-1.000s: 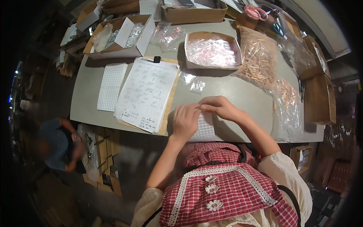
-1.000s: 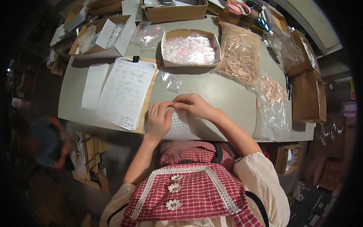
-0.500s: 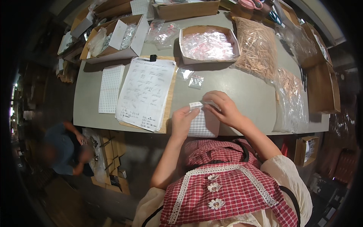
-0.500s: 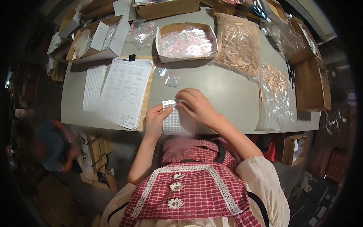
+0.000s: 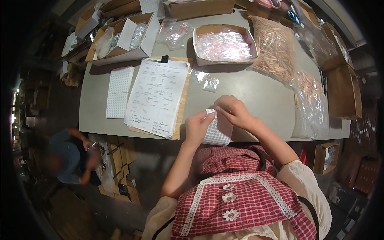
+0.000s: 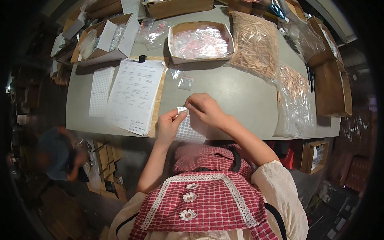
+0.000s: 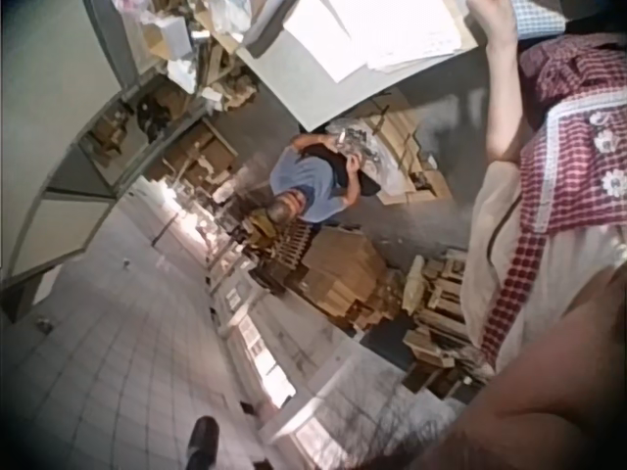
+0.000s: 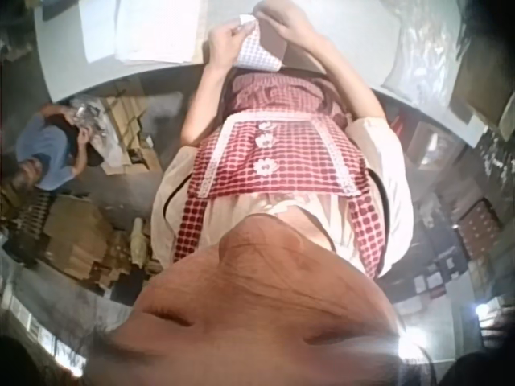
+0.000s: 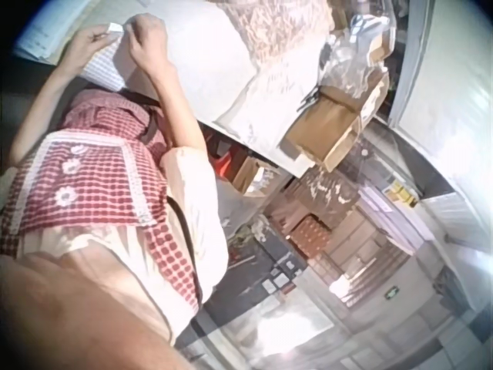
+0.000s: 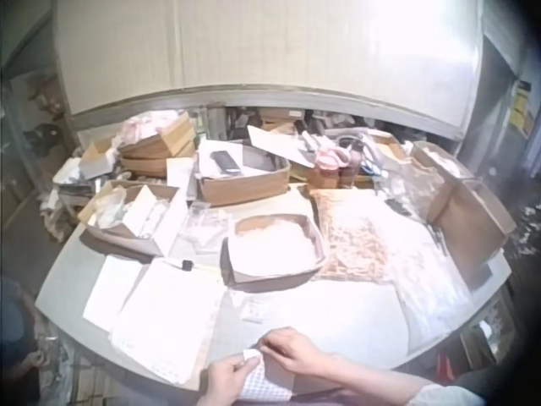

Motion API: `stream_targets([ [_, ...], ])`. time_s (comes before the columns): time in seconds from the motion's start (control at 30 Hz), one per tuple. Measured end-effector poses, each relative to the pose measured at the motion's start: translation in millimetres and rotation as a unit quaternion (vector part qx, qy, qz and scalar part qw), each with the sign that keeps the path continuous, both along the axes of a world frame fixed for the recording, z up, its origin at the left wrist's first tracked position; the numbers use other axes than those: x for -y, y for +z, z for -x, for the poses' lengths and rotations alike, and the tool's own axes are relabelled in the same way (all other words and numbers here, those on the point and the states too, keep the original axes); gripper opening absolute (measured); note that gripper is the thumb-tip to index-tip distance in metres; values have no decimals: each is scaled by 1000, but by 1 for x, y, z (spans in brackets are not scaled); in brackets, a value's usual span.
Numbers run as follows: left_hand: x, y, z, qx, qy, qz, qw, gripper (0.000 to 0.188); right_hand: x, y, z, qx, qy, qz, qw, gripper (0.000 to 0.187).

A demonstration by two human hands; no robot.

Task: The person applies small round stickers to clear plastic bags containing small red items. They retrieve the bags from a cardboard box, place them on the table, affix a sticker, and set the labeled bags aside. The person repeats this process for several bags.

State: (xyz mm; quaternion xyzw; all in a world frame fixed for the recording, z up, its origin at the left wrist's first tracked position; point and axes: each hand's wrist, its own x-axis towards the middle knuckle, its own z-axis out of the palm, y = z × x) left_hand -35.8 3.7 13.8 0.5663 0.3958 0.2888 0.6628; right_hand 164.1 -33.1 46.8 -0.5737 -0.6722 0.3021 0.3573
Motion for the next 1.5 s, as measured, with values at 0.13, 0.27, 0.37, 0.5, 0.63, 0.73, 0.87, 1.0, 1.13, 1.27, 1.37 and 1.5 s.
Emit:
stream_targets([
  [0.13,-4,5,0,-37,23,1,999,21,-15,-6,4,-78,-88,20,993,12],
  [0.27,-11,-23,3,-14,27,43,999,21,-54,-26,-13,118,-110,-137,977,9],
  [0.37,-16,-18,-1,36,43,82,995,22,-72,-36,-14,226,-95,-191,951,10],
  [0.5,-21,-31,2,27,40,78,996,22,-74,-43,-13,384,-29,-202,901,19],
  [0.63,-24,-33,6,4,16,73,997,22,-49,-33,-11,365,32,-206,907,28],
  [0.73,-25,-29,4,32,-7,85,996,20,-29,-29,-31,372,-2,-203,906,30],
  [0.87,-30,-17,9,1,-61,91,994,23,-9,-27,-51,396,-88,-146,902,28],
  [1.0,-30,-10,7,47,-71,131,988,24,-9,-23,-53,363,-130,-81,919,28],
  [1.13,-30,-15,10,72,-73,144,984,23,-11,-8,-38,294,-123,-108,942,29],
  [1.27,-29,-29,9,46,-73,89,992,21,-10,4,0,105,-15,-91,990,24],
  [1.37,-30,-37,12,8,-80,48,996,19,-13,-2,17,103,-2,-95,990,20],
  [1.5,-25,-17,10,-35,-58,12,998,20,-14,-9,12,61,15,-42,997,21],
])
